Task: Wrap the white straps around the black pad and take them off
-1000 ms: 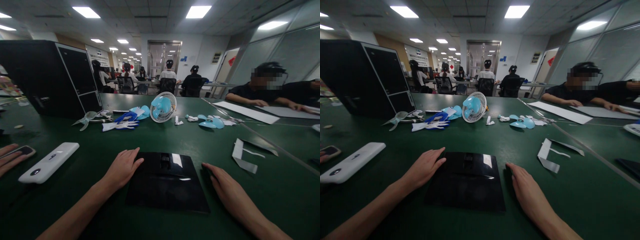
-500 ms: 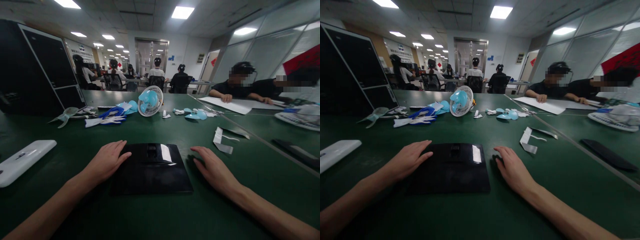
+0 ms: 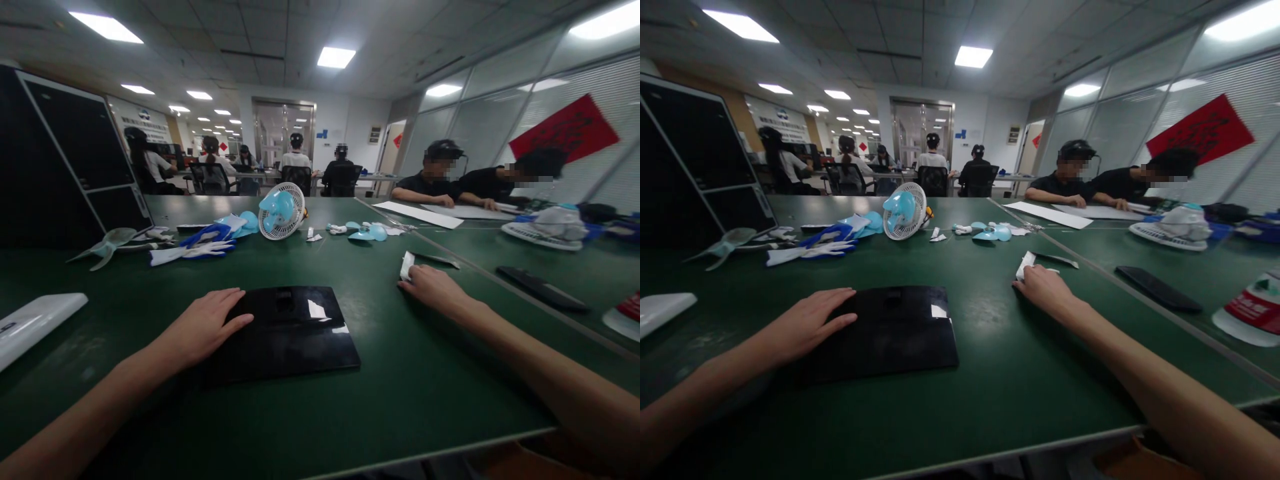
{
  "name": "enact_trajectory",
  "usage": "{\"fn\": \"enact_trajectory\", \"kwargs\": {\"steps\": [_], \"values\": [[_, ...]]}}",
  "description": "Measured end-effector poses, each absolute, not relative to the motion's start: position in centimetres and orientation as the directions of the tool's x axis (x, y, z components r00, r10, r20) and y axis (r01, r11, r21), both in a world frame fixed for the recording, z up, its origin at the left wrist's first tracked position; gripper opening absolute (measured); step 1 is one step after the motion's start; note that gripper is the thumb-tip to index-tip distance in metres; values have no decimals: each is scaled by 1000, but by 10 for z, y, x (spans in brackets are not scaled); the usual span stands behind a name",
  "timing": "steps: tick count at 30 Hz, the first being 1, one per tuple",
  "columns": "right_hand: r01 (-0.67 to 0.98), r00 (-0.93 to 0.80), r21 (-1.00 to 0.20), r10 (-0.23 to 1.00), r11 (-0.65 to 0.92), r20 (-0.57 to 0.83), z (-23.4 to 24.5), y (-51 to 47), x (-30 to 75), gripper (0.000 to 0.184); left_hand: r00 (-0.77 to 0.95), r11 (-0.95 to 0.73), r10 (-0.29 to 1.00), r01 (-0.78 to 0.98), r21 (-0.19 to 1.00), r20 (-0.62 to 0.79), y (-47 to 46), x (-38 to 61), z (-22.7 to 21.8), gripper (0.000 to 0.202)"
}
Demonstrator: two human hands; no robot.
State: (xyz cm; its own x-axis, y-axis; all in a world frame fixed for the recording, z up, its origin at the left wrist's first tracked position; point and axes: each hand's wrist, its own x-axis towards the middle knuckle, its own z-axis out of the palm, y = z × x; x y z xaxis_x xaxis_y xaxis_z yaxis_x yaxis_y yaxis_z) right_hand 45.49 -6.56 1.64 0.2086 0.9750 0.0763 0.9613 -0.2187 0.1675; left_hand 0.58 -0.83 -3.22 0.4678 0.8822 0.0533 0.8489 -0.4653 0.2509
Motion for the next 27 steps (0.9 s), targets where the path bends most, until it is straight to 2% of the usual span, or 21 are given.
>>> {"fn": "enact_trajectory", "kwargs": {"steps": [5, 7, 10, 13, 16, 18, 21, 23, 27], "values": [[938, 272, 223, 962, -267, 6, 22, -67, 455, 22, 482, -477, 875, 846, 236, 41, -12, 7, -26, 79], [921, 308, 240, 951, -308, 37, 30, -71, 457, 22, 488, -482, 872, 844, 234, 37, -14, 7, -24, 80], [904, 322, 232, 928, -360, 186, 49, -81, 459, 26, 489, -482, 872, 842, 242, 34, -15, 6, -24, 81], [909, 286, 163, 857, -385, 428, 72, -95, 453, 26, 496, -491, 867, 834, 253, 47, -14, 5, -26, 80], [958, 275, -85, 790, -274, 548, 91, -110, 434, 26, 503, -511, 858, 814, 276, 102, -15, 5, -24, 77], [933, 256, -352, 826, -75, 501, 98, -117, 416, 30, 485, -525, 851, 788, 322, 200, -18, 6, -18, 72], [674, 156, -721, 923, 161, 352, 98, -121, 387, 34, 386, -532, 842, 707, 467, 376, -23, 6, -4, 62], [493, 76, -850, 963, 188, 257, 95, -119, 369, 33, 303, -519, 851, 615, 594, 429, -26, 4, 6, 58], [339, -66, -934, 993, 113, 97, 82, -109, 340, 34, 225, -449, 892, 338, 827, 392, -33, -2, 20, 61]]}}
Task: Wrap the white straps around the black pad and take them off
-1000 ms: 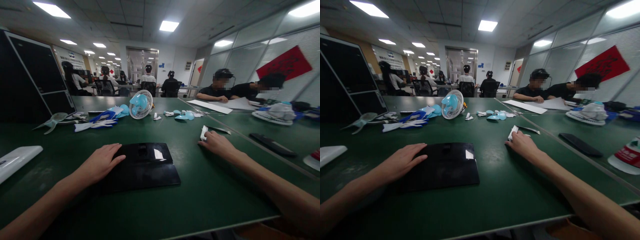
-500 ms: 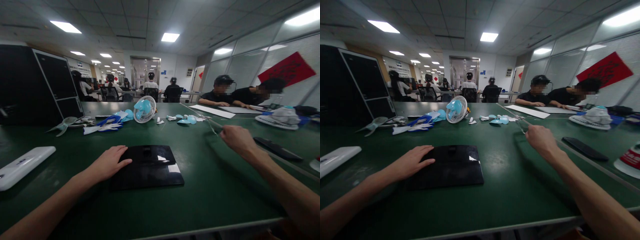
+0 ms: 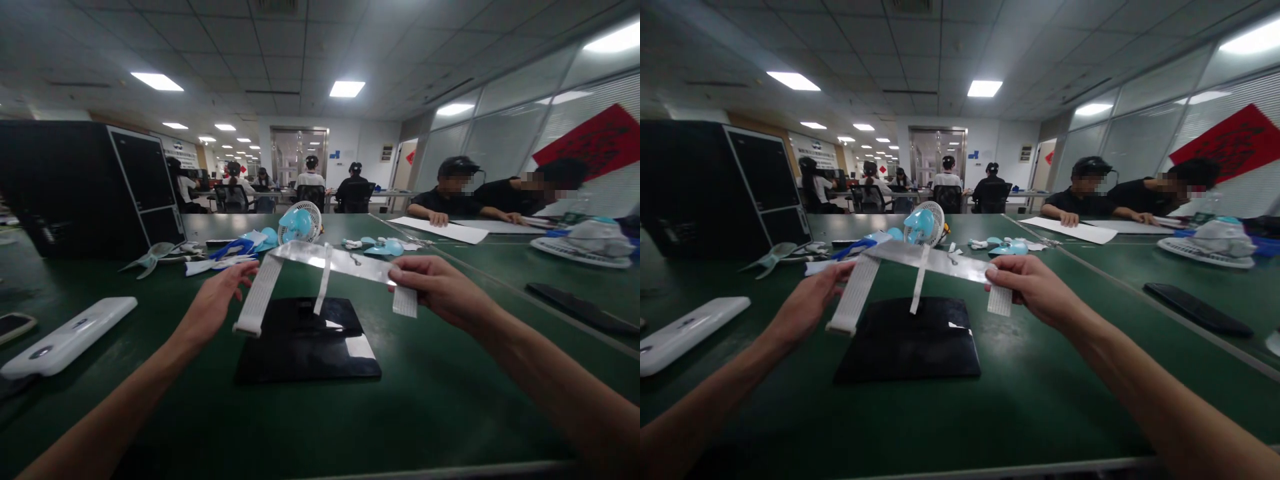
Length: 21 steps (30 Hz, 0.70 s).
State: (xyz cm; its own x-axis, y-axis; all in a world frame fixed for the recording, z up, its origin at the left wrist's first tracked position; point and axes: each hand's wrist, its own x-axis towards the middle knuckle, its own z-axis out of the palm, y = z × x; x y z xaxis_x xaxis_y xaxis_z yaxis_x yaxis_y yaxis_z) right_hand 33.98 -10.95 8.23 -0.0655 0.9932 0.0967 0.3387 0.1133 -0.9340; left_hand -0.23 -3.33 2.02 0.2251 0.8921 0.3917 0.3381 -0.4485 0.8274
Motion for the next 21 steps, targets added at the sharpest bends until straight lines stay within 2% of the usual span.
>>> {"fn": "enact_trajectory", "kwargs": {"steps": [3, 8, 11, 16, 21], "values": [[300, -149, -953, 989, 45, -1, 70, -104, 328, 34, 318, -351, 904, 173, 920, 285, -41, -3, 27, 66], [308, -211, -950, 969, -56, -126, 56, -104, 323, 34, 444, -340, 879, 320, 884, 177, -55, 3, 35, 44], [347, -230, -934, 957, -90, -177, 51, -107, 324, 36, 472, -301, 872, 311, 901, 128, -59, 5, 37, 37], [374, -282, -924, 940, -78, -194, 42, -113, 328, 33, 645, -97, 754, 302, 949, -128, -60, 4, 36, 32], [469, -327, -881, 917, -53, -229, 31, -114, 329, 28, 691, -67, 645, 477, 876, -327, -55, 3, 26, 34]]}}
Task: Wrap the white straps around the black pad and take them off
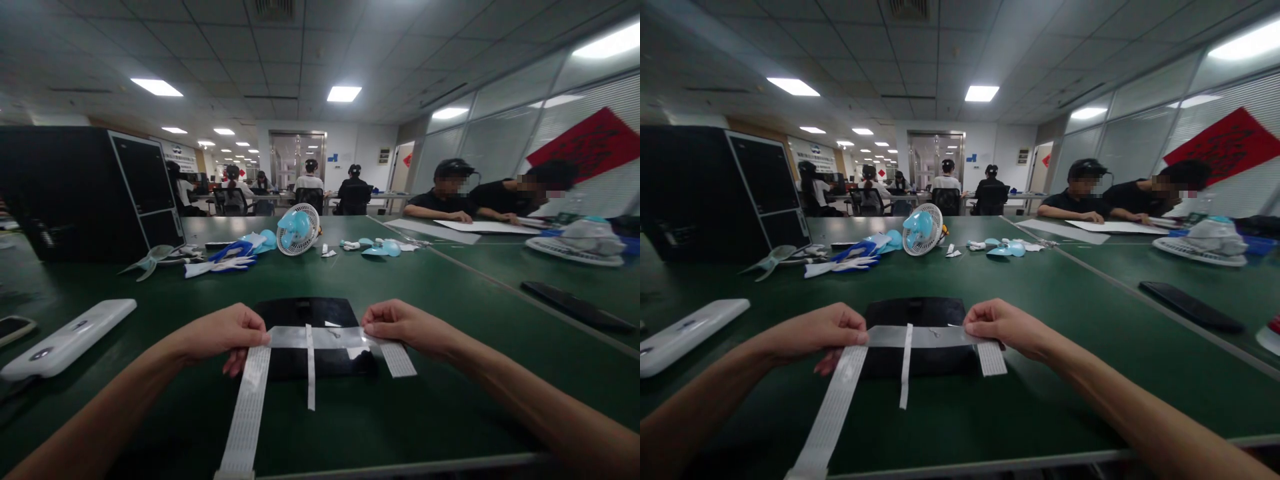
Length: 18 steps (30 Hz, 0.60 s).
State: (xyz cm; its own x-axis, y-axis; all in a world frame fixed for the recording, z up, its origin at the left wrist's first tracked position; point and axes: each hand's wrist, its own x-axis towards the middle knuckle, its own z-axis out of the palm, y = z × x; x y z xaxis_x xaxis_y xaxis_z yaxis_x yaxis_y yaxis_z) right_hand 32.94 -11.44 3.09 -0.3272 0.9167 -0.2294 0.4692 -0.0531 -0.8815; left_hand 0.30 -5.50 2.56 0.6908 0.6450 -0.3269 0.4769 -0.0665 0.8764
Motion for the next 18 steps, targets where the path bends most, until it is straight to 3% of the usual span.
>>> {"fn": "enact_trajectory", "kwargs": {"steps": [6, 18], "values": [[629, -307, -777, 927, 26, -217, 23, -114, 323, 27, 651, -100, 614, 625, 774, -446, -44, 1, 9, 38], [784, -246, -602, 966, 149, -81, 11, -113, 315, 29, 613, -263, 688, 710, 653, -390, -41, -1, 4, 43]]}}
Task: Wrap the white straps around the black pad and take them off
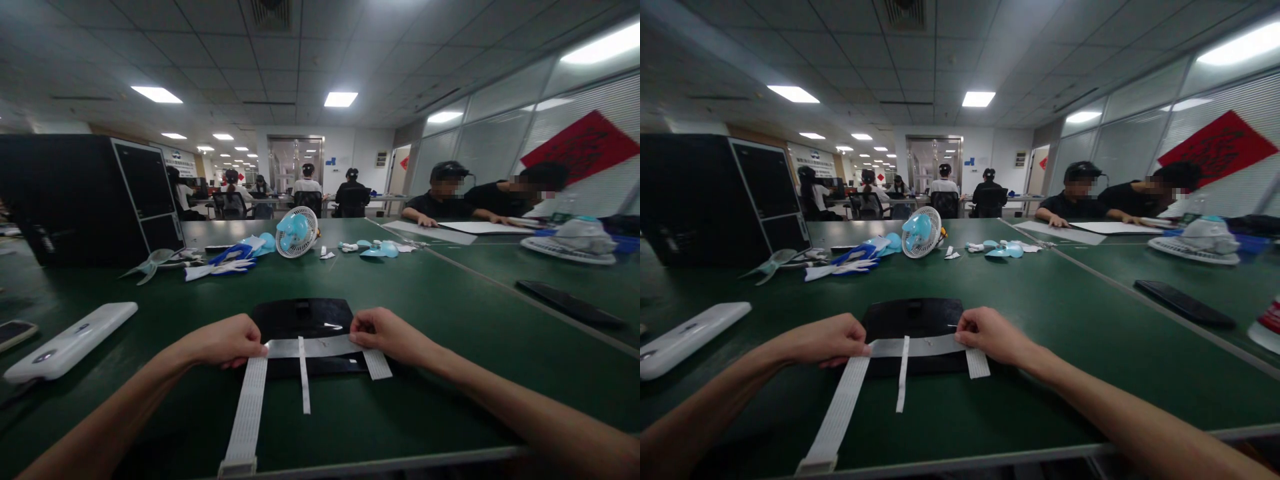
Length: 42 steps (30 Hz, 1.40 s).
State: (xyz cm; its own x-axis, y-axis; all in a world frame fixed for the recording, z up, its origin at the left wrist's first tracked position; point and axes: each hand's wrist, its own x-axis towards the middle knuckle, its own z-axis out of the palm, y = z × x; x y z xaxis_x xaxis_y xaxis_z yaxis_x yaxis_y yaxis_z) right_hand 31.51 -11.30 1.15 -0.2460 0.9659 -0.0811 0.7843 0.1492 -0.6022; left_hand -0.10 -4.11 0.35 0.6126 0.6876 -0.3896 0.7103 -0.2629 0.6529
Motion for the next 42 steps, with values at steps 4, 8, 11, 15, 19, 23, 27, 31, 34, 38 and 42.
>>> {"fn": "enact_trajectory", "kwargs": {"steps": [4, 8, 11, 15, 19, 23, 27, 31, 34, 38, 42], "values": [[801, -249, -576, 966, 161, -76, 10, -114, 315, 29, 613, -299, 700, 718, 629, -368, -42, 0, 5, 43], [817, -260, -544, 964, 191, -52, 7, -113, 317, 29, 604, -328, 713, 735, 593, -356, -45, 1, 9, 43], [830, -260, -519, 965, 203, -38, 6, -114, 316, 28, 586, -337, 726, 760, 556, -361, -45, 2, 11, 40], [866, -226, -462, 974, 189, -26, 10, -117, 312, 27, 579, -391, 765, 766, 510, -283, -46, 3, 12, 31], [893, -201, -413, 979, 179, -10, 14, -120, 308, 27, 725, -580, 679, 628, 519, -119, -56, 10, 15, 27], [891, -252, -393, 968, 229, -6, 14, -121, 307, 23, 855, -742, 517, 467, 481, -33, -69, 20, 17, 47], [875, -357, -330, 933, 355, 57, 14, -124, 302, 19, 865, -766, 500, 464, 445, -41, -76, 25, 17, 57], [763, -571, -238, 799, 601, 188, 14, -132, 285, 26, 869, -767, 494, 459, 449, -45, -75, 26, 17, 60], [653, -711, -172, 675, 738, 196, 14, -137, 268, 29, 871, -765, 488, 455, 455, -51, -74, 27, 17, 59], [635, -741, -114, 644, 764, 192, 12, -137, 254, 31, 869, -765, 493, 452, 459, -34, -74, 27, 17, 53], [651, -726, -114, 660, 750, 192, 8, -137, 252, 32, 866, -761, 499, 461, 456, -43, -74, 27, 15, 52]]}}
